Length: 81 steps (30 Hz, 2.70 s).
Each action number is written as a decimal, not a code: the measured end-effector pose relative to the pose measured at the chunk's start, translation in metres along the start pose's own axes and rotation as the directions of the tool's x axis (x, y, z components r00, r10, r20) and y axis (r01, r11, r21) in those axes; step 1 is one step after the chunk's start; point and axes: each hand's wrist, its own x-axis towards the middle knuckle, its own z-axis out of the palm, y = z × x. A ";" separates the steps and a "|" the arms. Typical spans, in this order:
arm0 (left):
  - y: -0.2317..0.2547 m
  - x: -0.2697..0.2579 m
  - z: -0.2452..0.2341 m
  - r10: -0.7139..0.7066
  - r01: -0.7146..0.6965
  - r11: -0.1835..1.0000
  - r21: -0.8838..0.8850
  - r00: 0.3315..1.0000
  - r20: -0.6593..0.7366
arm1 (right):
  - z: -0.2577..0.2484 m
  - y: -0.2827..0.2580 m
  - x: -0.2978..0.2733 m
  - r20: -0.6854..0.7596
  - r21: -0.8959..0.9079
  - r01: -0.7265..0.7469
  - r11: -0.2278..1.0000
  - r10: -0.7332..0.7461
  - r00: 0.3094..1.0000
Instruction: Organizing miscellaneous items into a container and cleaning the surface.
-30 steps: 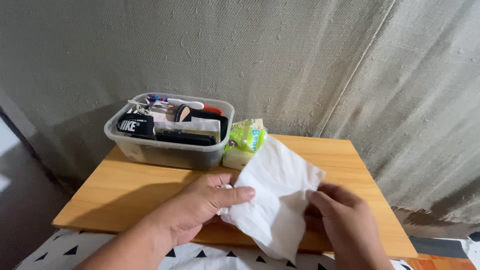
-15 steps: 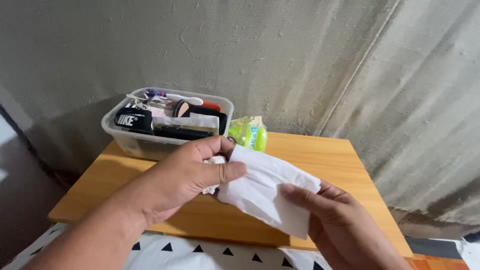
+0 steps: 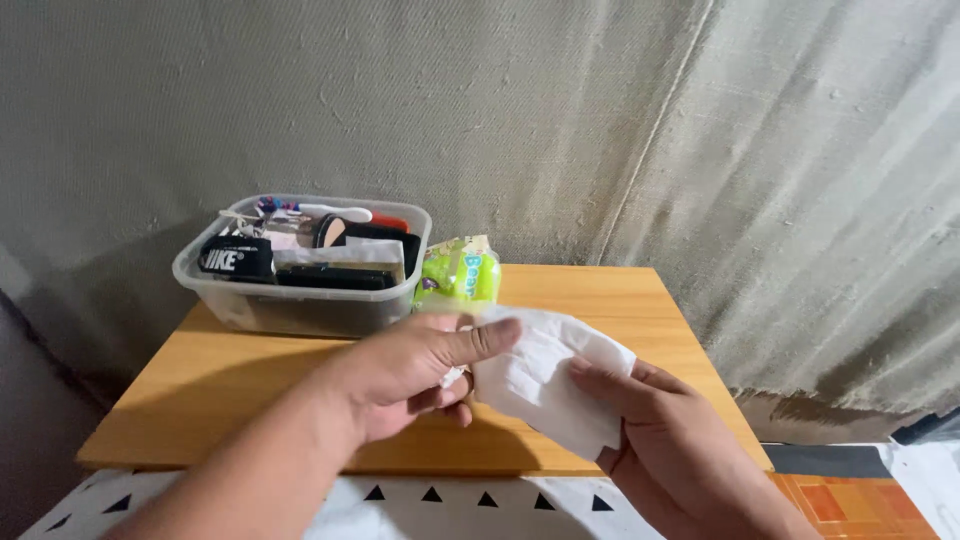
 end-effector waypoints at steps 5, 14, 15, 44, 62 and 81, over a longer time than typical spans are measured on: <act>-0.032 0.023 0.002 0.018 -0.017 1.000 0.008 0.988 -0.150 | 0.017 -0.007 -0.016 -0.068 -0.051 -0.040 0.998 0.037 0.997; -0.043 0.027 0.004 -0.013 0.005 1.000 -0.023 0.944 -0.330 | 0.013 0.043 -0.005 -0.245 -0.440 0.373 0.817 -0.509 0.825; -0.055 0.031 0.003 0.030 -0.026 1.000 0.016 0.946 -0.324 | 0.022 0.047 -0.016 -0.214 -0.492 0.441 0.751 -0.595 0.775; -0.049 -0.001 0.045 0.241 -0.150 0.964 0.219 0.838 -0.489 | -0.006 0.042 0.093 0.274 -0.907 0.104 -0.409 -0.384 0.882; 0.009 0.038 0.096 0.246 -0.226 0.959 0.172 0.963 -0.108 | 0.000 0.012 -0.001 0.035 -0.579 0.592 0.561 -0.708 0.705; -0.057 0.167 0.094 0.406 -0.256 0.017 0.967 0.885 0.227 | -0.057 -0.017 0.001 -0.424 -0.905 -0.254 0.341 -0.679 0.599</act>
